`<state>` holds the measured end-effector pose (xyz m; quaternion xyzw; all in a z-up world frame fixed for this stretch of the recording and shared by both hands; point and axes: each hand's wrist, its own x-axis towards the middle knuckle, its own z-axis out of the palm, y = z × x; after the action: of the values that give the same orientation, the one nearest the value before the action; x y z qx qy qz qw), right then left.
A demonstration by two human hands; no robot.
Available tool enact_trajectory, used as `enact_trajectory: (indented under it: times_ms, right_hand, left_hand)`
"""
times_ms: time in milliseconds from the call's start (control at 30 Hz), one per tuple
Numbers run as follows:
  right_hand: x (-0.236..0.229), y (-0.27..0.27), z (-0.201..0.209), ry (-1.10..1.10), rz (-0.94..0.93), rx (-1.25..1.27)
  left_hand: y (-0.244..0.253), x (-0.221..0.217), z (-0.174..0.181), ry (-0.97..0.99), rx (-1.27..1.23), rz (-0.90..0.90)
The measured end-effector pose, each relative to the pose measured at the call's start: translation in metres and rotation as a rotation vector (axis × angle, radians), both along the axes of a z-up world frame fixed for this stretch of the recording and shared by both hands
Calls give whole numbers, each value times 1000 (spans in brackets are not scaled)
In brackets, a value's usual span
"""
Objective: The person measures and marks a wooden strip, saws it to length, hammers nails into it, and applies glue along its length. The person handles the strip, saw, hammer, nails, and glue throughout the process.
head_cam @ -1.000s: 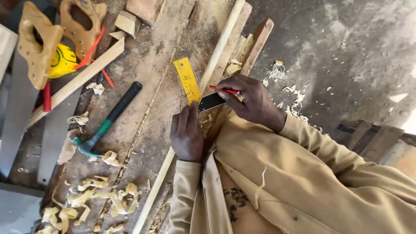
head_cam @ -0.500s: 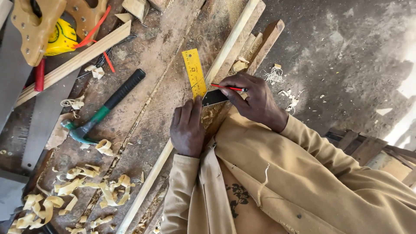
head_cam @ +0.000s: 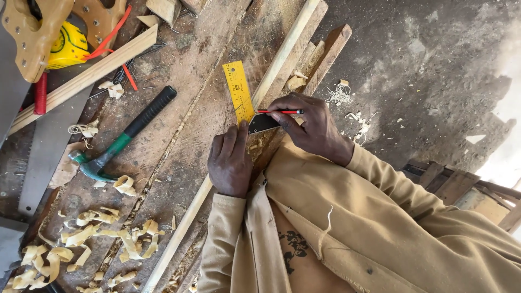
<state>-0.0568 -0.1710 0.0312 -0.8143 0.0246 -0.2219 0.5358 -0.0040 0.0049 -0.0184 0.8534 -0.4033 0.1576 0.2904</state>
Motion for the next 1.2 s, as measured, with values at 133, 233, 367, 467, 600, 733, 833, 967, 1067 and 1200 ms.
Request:
enact_trajectory:
  times_ms: [133, 233, 367, 467, 600, 733, 833, 967, 1067, 1200]
  right_hand:
    - [2, 0, 0, -37, 9, 7]
    - [6, 1, 0, -85, 14, -2]
    - [4, 0, 5, -19, 6, -12]
    - [5, 2, 4, -9, -3, 3]
    - [5, 3, 7, 18, -2, -15]
    - [8, 3, -1, 25, -22, -24]
    - [2, 2, -4, 6, 13, -1]
    - [10, 9, 19, 46, -49, -75]
    - [6, 12, 11, 103, 25, -341]
    - [-3, 22, -5, 435, 133, -461]
  left_hand:
    - [-3, 2, 10, -10, 4, -12]
    - [-2, 2, 9, -9, -3, -10]
    - [-3, 2, 9, -40, -1, -21]
    - [-2, 4, 12, -43, 0, -25]
    - [-1, 4, 9, -56, 6, -20]
    - [1, 4, 9, -86, 18, -8]
    - [1, -8, 3, -82, -2, 1]
    - [10, -1, 4, 36, -49, -51]
    - [14, -2, 13, 70, -45, -63]
    - [14, -5, -2, 59, -18, 52]
